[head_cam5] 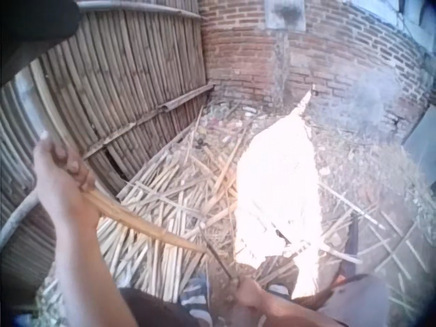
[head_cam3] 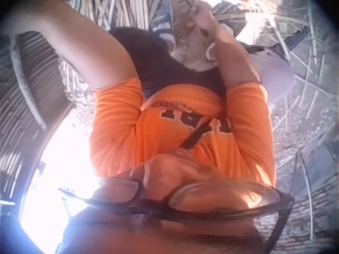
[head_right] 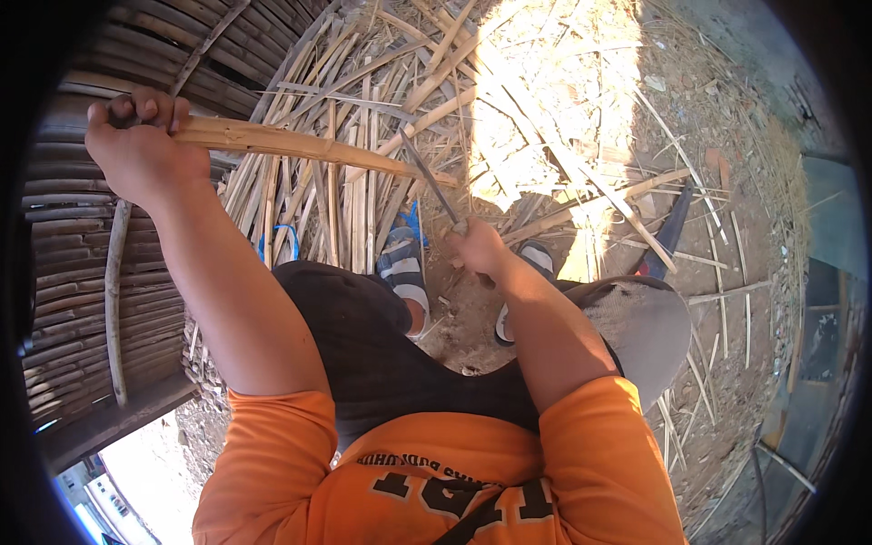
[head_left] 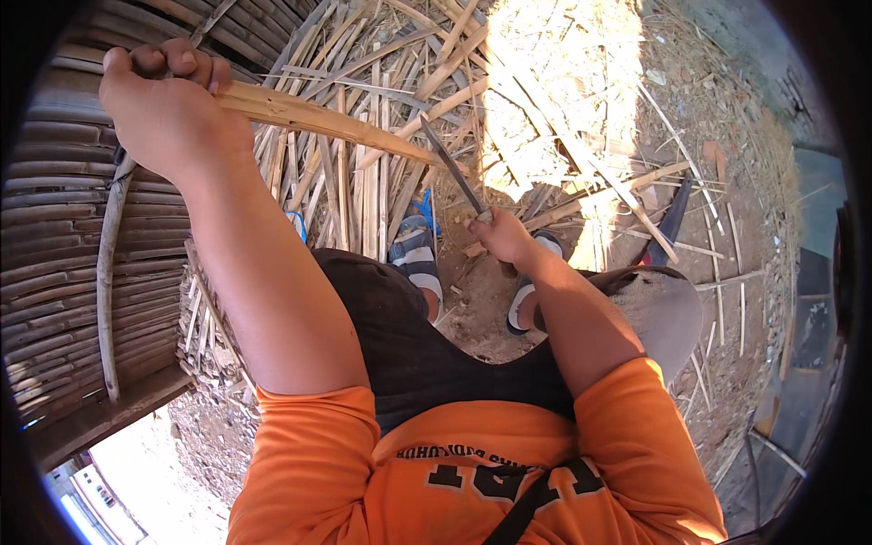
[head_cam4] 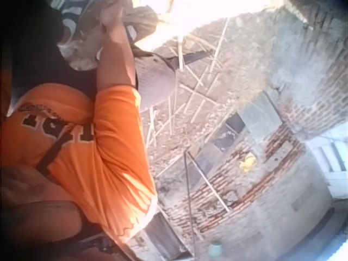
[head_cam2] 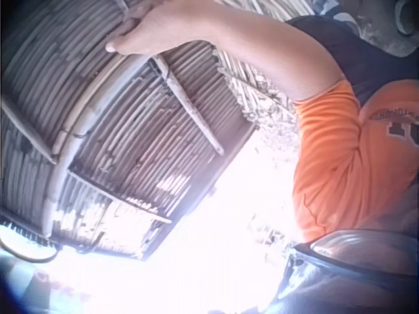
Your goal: The person shaves thin strips of bamboo using a large blade by hand while sitting on the ground.
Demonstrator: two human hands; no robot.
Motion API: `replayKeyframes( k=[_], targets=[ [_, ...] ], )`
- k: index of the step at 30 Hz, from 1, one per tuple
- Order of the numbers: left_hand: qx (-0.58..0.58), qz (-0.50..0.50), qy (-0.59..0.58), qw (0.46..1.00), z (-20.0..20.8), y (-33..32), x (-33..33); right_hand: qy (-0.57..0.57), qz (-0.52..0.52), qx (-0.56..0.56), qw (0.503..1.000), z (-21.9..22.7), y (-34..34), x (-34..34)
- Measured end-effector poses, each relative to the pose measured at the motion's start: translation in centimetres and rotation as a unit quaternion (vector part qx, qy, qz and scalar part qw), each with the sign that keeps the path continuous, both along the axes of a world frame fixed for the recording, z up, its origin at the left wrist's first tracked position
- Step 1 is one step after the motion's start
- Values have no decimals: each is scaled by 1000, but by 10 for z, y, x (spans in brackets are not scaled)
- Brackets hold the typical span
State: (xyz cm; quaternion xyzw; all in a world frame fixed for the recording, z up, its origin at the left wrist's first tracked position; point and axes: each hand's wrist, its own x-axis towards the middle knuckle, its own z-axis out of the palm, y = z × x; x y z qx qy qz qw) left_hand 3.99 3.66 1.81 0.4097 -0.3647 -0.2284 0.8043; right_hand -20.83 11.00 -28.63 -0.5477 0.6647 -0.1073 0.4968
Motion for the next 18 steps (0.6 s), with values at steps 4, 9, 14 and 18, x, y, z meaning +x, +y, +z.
replayKeyframes(
  k=[4, 9, 14, 18],
  targets=[
    [-3, 15, 8, 1000, -1, -1, -2, 5, -1, -35, 999, 29, -13, -2],
    [6, 34, 6, 999, 1, 2, -5, -37, -67, -232, 970, 97, -20, 29],
    [1, 43, 20, 999, 4, 4, -11, 109, 11, -159, 981, 6, 7, 17],
    [0, 30, -1, 1000, -1, 1, -10, 170, 30, -101, 980, -56, 19, 12]
  ],
)
